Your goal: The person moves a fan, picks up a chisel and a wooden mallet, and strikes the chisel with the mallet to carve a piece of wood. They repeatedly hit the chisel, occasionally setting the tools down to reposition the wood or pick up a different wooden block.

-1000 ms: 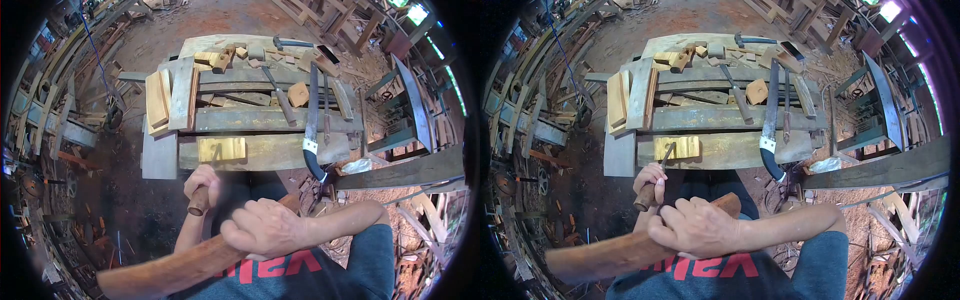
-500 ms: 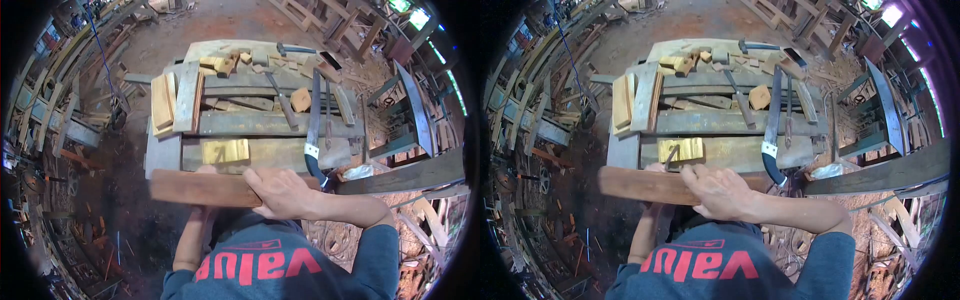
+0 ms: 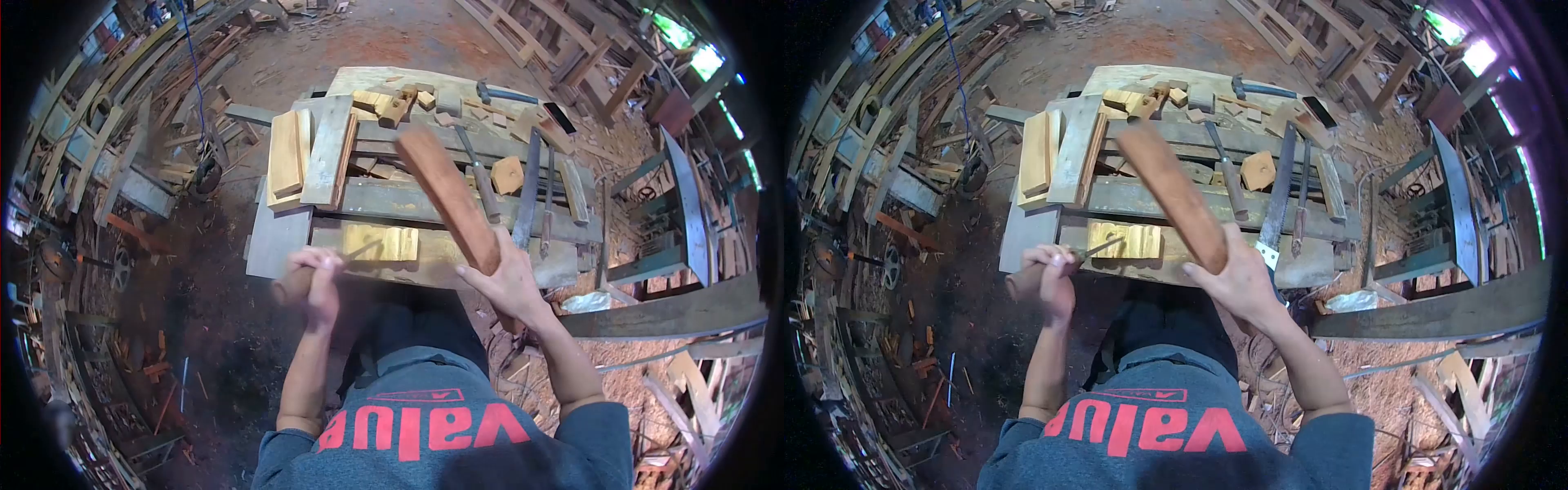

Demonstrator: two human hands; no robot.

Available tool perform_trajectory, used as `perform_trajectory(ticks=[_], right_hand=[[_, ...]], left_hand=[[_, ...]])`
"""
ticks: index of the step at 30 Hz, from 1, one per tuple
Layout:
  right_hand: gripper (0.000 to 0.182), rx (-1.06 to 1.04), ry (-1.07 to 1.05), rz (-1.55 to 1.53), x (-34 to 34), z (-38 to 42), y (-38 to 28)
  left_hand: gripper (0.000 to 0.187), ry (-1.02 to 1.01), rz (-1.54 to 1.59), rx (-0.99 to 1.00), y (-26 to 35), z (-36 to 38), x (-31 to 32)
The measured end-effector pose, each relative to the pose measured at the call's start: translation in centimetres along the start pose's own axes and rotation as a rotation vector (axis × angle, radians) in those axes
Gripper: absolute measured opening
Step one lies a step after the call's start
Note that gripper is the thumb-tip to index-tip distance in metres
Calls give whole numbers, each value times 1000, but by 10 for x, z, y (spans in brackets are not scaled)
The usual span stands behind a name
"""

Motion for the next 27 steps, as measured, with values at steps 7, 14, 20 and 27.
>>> perform_trajectory(ticks=[7,14,20,27], right_hand=[[69,279,-206,-6,38,37,87],[63,285,-252,-62,65,53,108],[64,302,-217,-261,65,53,107],[70,233,-122,-656,25,36,75]], left_hand=[[17,-33,44,69,38,-9,3],[18,-93,-63,17,5,-26,25],[19,-140,-253,-89,-21,-63,64],[16,-181,-402,-66,-49,-81,73]])
Point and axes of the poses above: each hand's wrist, its own z-axis away from the middle knuckle, its own x-axis out of the palm, y = z × x, the point moved 3 cm from there along -z, towards the middle knuckle, and after that the axes turned 8 degrees about z, right-handed, at the moved point
